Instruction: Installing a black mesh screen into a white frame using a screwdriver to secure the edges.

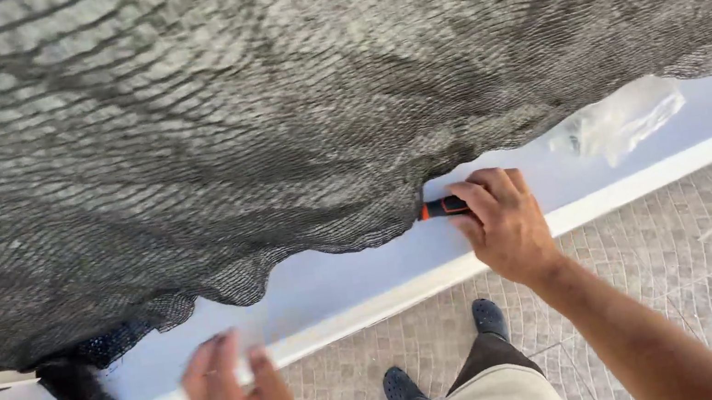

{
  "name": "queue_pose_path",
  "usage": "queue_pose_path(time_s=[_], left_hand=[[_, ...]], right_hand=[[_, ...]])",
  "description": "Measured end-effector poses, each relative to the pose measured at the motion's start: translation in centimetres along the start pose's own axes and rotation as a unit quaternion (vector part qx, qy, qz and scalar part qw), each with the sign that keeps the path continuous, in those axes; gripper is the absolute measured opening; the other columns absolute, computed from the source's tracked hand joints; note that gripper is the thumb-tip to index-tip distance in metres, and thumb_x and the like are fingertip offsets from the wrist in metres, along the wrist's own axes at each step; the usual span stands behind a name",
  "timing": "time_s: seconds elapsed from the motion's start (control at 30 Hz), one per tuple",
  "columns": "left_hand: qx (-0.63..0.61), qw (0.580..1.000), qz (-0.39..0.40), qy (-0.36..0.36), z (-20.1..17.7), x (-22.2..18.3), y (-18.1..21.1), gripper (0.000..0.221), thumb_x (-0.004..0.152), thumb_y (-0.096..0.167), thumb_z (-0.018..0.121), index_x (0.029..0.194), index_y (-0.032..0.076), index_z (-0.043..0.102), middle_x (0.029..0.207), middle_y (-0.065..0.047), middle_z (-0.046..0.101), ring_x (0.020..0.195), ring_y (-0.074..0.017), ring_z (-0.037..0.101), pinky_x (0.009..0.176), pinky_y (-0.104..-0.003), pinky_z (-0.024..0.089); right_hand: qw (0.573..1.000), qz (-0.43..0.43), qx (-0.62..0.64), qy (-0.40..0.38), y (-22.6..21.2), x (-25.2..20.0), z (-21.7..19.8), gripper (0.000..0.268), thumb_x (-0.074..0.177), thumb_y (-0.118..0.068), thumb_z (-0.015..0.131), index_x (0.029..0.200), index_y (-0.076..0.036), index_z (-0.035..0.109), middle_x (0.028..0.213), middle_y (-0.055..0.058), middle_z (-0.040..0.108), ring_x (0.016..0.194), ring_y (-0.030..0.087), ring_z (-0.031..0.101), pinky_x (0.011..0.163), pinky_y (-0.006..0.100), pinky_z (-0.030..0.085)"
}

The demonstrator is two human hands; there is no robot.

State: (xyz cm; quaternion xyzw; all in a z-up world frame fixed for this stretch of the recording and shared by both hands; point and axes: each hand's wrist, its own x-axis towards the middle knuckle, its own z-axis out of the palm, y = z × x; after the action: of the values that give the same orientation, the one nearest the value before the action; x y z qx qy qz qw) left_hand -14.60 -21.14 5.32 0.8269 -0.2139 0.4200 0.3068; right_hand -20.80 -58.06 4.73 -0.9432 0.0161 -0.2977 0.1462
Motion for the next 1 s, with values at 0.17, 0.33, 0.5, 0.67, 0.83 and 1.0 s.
queue_pose_path(time_s=[0.17, 0.33, 0.5, 0.67, 0.83, 1.0], left_hand=[[-0.180, 0.977, 0.071, -0.093, 6.6, 0.4, 12.9, 0.022, 0.096, 0.007, 0.060, 0.111, -0.006, 0.069, 0.107, -0.021, 0.066, 0.094, -0.0286, 0.069, 0.076, -0.033, 0.061], [-0.167, 0.964, 0.157, -0.133, 13.7, -0.1, 20.0, 0.026, 0.099, 0.010, 0.053, 0.111, -0.008, 0.067, 0.109, -0.022, 0.062, 0.091, -0.0364, 0.063, 0.082, -0.048, 0.055], [-0.100, 0.978, 0.135, -0.121, 17.2, -0.9, 22.7, 0.030, 0.099, 0.013, 0.054, 0.117, -0.006, 0.069, 0.114, -0.022, 0.062, 0.093, -0.0380, 0.062, 0.088, -0.049, 0.056], [-0.054, 0.989, 0.092, -0.103, 19.0, -1.4, 24.4, 0.026, 0.096, 0.007, 0.058, 0.116, -0.005, 0.068, 0.115, -0.020, 0.060, 0.099, -0.0359, 0.061, 0.086, -0.045, 0.056], [-0.039, 0.990, 0.091, -0.096, 20.4, -0.8, 27.1, 0.028, 0.096, 0.009, 0.057, 0.118, -0.005, 0.067, 0.118, -0.021, 0.059, 0.101, -0.0384, 0.061, 0.088, -0.048, 0.055], [-0.046, 0.991, 0.086, -0.092, 21.8, -0.1, 29.8, 0.027, 0.095, 0.011, 0.058, 0.116, -0.005, 0.067, 0.118, -0.020, 0.059, 0.099, -0.0370, 0.061, 0.088, -0.048, 0.053]], right_hand=[[0.998, -0.001, 0.052, 0.031, 1.4, -0.6, -1.0, 0.047, 0.094, -0.033, 0.070, 0.128, -0.004, 0.059, 0.118, 0.019, 0.058, 0.102, 0.039, 0.054, 0.089, 0.052, 0.048], [0.988, -0.024, 0.125, 0.084, 5.6, -3.0, -5.9, 0.027, 0.094, -0.020, 0.070, 0.114, -0.002, 0.064, 0.105, 0.014, 0.064, 0.094, 0.032, 0.061, 0.085, 0.044, 0.052], [0.985, 0.024, 0.112, 0.128, 16.1, -7.3, -8.7, 0.015, 0.094, -0.019, 0.067, 0.097, -0.005, 0.069, 0.088, 0.013, 0.069, 0.078, 0.022, 0.067, 0.057, 0.030, 0.057], [0.983, 0.015, 0.158, 0.094, 19.6, -2.9, -13.5, 0.022, 0.088, 0.013, 0.046, 0.077, -0.002, 0.058, 0.072, 0.006, 0.056, 0.058, 0.018, 0.048, 0.050, 0.031, 0.039], [0.998, -0.066, 0.007, -0.013, 25.4, -2.2, -10.5, 0.016, 0.082, 0.002, 0.056, 0.091, -0.011, 0.061, 0.061, 0.007, 0.056, 0.048, 0.025, 0.051, 0.044, 0.041, 0.045], [0.964, -0.109, -0.181, -0.161, 27.9, -1.2, -9.4, 0.003, 0.082, -0.018, 0.066, 0.084, -0.021, 0.068, 0.057, 0.000, 0.061, 0.047, 0.022, 0.061, 0.044, 0.040, 0.052]])
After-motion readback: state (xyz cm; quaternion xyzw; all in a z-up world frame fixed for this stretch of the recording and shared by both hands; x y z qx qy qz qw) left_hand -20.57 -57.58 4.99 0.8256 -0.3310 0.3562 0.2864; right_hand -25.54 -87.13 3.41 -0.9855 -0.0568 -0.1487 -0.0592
